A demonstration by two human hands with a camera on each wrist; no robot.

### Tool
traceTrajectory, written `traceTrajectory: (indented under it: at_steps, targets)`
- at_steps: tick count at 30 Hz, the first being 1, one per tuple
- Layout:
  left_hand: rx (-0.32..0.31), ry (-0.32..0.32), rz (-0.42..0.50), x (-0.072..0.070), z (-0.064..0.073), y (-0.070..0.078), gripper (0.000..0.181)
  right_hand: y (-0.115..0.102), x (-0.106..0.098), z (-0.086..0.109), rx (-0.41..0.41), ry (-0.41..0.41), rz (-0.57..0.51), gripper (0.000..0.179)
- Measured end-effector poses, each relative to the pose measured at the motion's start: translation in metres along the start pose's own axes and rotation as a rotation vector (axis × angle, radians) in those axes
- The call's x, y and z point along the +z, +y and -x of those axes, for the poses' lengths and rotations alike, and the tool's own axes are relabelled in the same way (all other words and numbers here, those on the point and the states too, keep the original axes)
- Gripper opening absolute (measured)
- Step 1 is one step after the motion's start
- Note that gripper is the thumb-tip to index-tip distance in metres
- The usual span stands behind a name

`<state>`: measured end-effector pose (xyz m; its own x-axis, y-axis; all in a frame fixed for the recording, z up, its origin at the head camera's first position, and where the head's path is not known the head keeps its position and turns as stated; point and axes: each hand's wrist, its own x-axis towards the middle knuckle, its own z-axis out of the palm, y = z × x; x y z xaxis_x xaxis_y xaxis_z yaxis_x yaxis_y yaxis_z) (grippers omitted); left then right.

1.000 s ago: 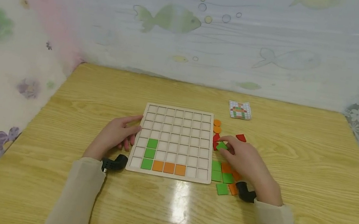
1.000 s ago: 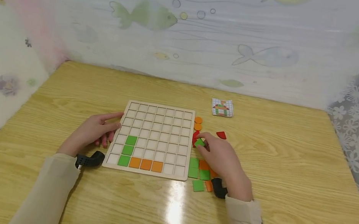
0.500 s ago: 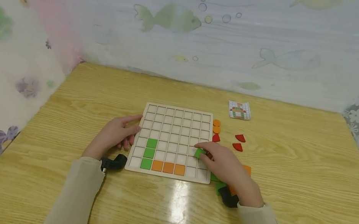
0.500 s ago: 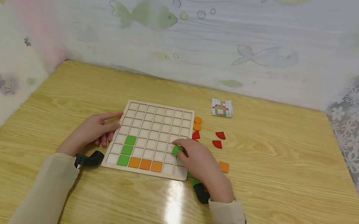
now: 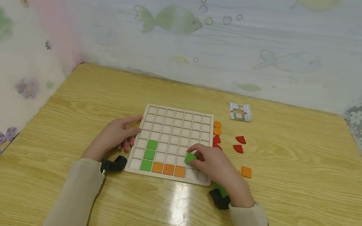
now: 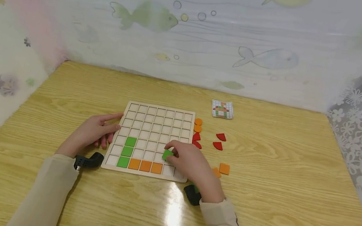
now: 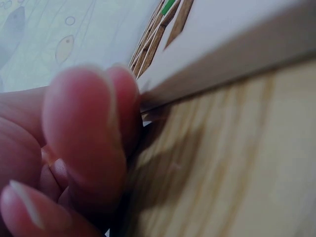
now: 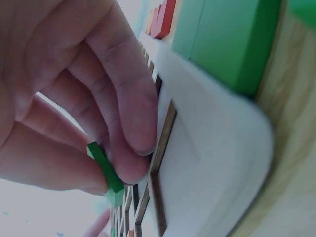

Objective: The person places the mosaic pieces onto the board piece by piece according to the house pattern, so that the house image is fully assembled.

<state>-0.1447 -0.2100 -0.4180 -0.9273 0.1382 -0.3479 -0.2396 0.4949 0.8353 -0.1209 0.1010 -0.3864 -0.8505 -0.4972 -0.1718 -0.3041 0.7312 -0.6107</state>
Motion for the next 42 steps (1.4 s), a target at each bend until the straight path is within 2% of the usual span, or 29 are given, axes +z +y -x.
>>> traceTrajectory:
  at_steps: [8,17,28,42]
  targets:
    - [-0.006,-0.007,0.005,0.0,0.001,-0.002,0.051,-0.008,0.007,-0.01,0.011,-0.027,0.011,0.017]
    - [0.009,0.001,0.018,0.0,0.0,-0.002,0.051,-0.017,0.012,-0.014,-0.046,0.044,0.087,0.018]
    - [-0.01,0.001,0.011,0.0,-0.002,-0.002,0.05,-0.019,0.017,-0.01,-0.05,0.06,0.157,0.018]
    - [-0.003,0.009,-0.002,0.0,-0.002,-0.003,0.051,-0.013,0.017,-0.01,-0.08,0.066,0.116,0.023]
